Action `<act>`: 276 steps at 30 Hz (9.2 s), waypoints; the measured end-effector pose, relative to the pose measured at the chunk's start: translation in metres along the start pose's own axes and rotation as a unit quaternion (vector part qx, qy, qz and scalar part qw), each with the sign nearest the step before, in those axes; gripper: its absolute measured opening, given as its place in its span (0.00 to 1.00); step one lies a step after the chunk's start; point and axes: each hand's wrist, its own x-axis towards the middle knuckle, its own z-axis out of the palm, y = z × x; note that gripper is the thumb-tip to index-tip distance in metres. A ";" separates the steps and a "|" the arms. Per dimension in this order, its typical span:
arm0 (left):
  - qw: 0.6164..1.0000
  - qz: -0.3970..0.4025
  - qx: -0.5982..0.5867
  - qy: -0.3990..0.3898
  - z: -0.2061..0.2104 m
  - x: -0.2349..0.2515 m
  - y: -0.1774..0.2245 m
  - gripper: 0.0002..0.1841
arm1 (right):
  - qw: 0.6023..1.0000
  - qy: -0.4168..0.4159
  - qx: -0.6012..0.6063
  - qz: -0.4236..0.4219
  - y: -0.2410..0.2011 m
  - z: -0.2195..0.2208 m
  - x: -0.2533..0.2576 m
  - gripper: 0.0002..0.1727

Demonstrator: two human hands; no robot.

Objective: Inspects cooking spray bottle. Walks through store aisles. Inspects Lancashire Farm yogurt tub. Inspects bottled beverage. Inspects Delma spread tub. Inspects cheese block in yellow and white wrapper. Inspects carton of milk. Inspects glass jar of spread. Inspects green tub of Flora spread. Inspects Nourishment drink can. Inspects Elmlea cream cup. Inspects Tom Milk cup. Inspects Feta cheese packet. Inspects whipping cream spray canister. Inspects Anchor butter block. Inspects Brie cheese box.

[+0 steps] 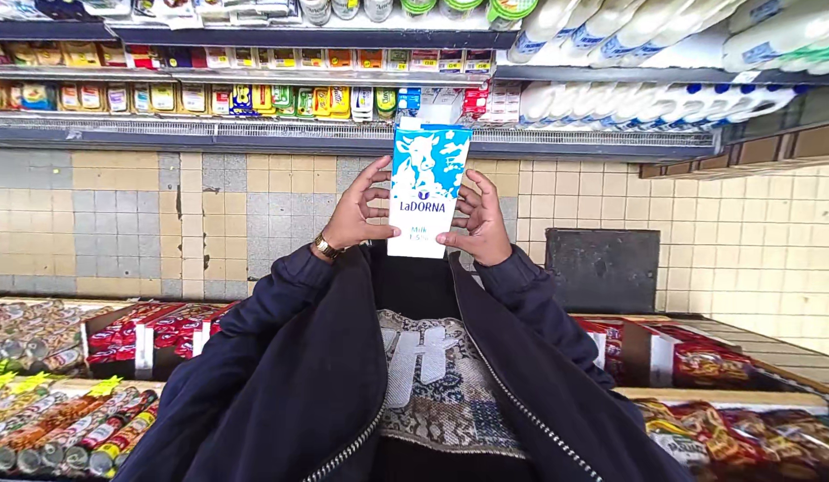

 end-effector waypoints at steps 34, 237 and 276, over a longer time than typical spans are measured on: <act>1.000 0.001 0.000 -0.017 -0.013 -0.002 0.001 0.60 | 1.000 0.012 -0.009 -0.005 0.008 0.012 0.001 0.63; 0.917 0.015 0.090 0.389 -0.261 -0.023 0.077 0.21 | 0.779 -0.072 -0.608 0.135 0.145 0.147 0.589 0.47; 0.964 0.073 0.000 0.255 -0.215 -0.176 0.085 0.57 | 0.906 -0.322 -0.275 -0.012 -0.022 0.321 0.203 0.55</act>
